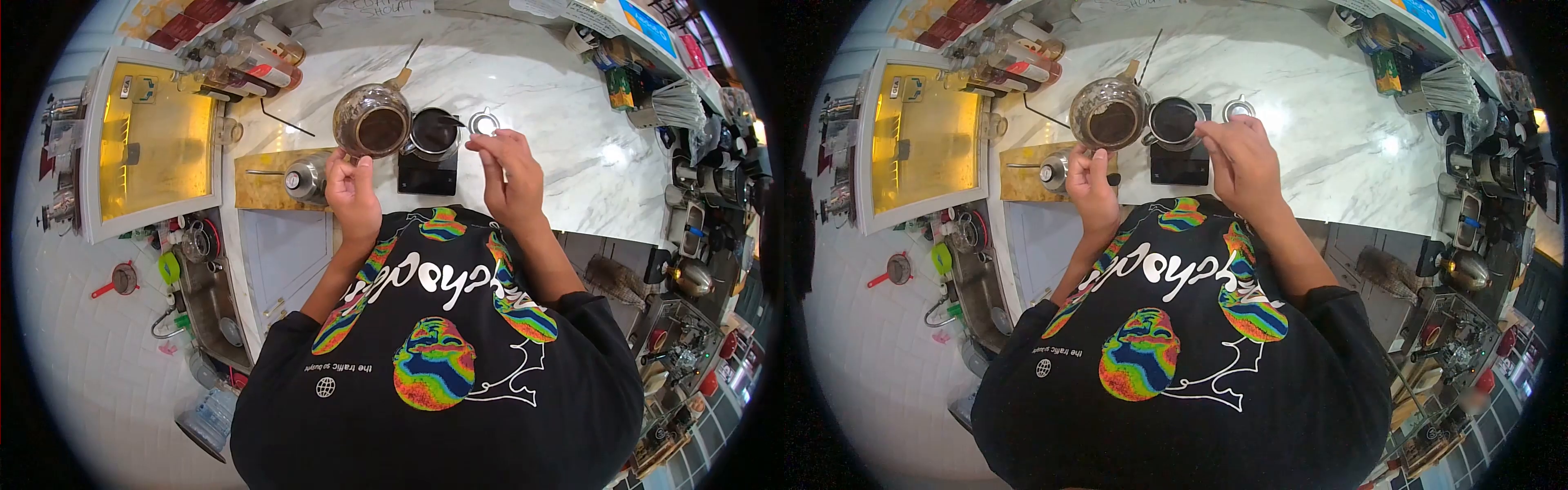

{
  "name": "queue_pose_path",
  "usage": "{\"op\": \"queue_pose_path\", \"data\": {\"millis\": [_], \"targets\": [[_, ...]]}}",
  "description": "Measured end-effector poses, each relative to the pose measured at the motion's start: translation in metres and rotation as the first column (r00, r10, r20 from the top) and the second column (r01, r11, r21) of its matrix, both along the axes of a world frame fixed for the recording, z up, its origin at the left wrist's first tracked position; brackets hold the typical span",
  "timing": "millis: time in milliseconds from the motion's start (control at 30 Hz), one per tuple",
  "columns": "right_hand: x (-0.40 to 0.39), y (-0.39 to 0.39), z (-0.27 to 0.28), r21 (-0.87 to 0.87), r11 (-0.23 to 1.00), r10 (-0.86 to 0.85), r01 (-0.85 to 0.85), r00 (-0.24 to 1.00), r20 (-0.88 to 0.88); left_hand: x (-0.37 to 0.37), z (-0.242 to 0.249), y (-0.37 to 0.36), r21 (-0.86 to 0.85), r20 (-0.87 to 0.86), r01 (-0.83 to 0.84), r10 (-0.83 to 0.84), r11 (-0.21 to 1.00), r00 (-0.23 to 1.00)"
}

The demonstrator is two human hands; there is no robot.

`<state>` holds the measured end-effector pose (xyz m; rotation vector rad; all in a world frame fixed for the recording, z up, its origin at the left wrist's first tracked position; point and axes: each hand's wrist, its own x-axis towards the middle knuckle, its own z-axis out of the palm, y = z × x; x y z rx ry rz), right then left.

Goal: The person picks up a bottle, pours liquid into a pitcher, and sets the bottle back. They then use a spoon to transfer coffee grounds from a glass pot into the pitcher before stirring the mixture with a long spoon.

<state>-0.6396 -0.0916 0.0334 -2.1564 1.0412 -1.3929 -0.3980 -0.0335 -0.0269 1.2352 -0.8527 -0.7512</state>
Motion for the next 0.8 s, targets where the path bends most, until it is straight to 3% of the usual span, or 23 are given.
{"op": "queue_pose_path", "data": {"millis": [200, 367, 800], "targets": [[-0.003, 0.009, 0.04, 0.02, 0.999, 0.034, -0.037, 0.99, 0.136, -0.003, 0.002, 0.003, -0.021, 0.021, 0.013, -0.013, 1.0, 1.0], [0.008, 0.017, 0.05, 0.045, 0.976, 0.198, -0.213, 0.955, 0.219, -0.009, 0.024, 0.013, -0.049, 0.091, 0.078, -0.073, 0.996, 0.993], [0.039, 0.034, 0.054, 0.009, 0.947, 0.319, -0.322, 0.943, 0.096, 0.001, 0.039, 0.036, -0.182, 0.192, 0.145, -0.11, 0.972, 0.975]]}}
